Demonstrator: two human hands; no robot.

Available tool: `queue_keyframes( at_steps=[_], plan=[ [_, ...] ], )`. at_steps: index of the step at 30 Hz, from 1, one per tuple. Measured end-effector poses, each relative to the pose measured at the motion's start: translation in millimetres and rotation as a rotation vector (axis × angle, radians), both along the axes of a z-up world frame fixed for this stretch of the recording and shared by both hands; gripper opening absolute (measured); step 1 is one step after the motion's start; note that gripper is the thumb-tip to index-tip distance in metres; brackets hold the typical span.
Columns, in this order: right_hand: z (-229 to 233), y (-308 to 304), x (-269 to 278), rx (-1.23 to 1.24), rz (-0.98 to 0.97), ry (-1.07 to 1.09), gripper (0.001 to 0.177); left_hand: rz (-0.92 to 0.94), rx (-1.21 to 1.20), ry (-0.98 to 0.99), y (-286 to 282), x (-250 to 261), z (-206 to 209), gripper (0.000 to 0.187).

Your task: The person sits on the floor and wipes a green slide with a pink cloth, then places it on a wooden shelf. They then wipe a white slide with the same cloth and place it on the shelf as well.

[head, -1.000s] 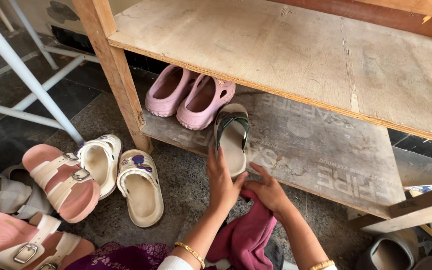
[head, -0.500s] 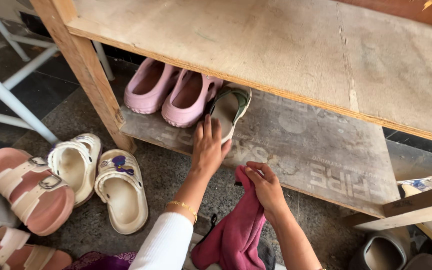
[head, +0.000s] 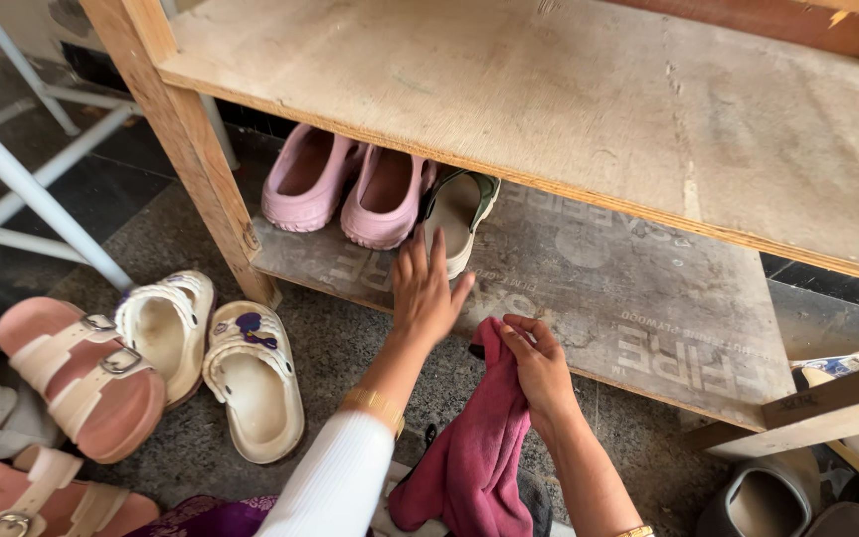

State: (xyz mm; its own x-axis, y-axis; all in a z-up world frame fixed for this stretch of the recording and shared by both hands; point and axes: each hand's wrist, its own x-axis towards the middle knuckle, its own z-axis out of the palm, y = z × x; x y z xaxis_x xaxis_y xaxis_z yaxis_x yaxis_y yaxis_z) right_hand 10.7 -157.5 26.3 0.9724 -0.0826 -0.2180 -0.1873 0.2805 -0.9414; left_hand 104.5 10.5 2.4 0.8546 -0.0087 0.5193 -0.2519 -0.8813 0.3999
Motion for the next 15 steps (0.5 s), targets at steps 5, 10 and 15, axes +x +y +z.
queue_keyframes(
  at_steps=[5,10,15],
  plan=[
    [16.7,3.4,-10.3,0.009,-0.037,0.014,0.031,-0.179,-0.345,0.017,5.4,-107.6,-3.5,0.079],
    [58.5,17.2,-41.4,0.355,0.055,-0.053,0.032,-0.443,-1.008,0.421,-2.2,-178.0,42.0,0.086],
    [111.1,-1.0,-84.9,-0.042,0.255,-0.208,0.041,-0.526,-1.205,0.411,-3.3,-212.4,70.7,0.066]
  ],
)
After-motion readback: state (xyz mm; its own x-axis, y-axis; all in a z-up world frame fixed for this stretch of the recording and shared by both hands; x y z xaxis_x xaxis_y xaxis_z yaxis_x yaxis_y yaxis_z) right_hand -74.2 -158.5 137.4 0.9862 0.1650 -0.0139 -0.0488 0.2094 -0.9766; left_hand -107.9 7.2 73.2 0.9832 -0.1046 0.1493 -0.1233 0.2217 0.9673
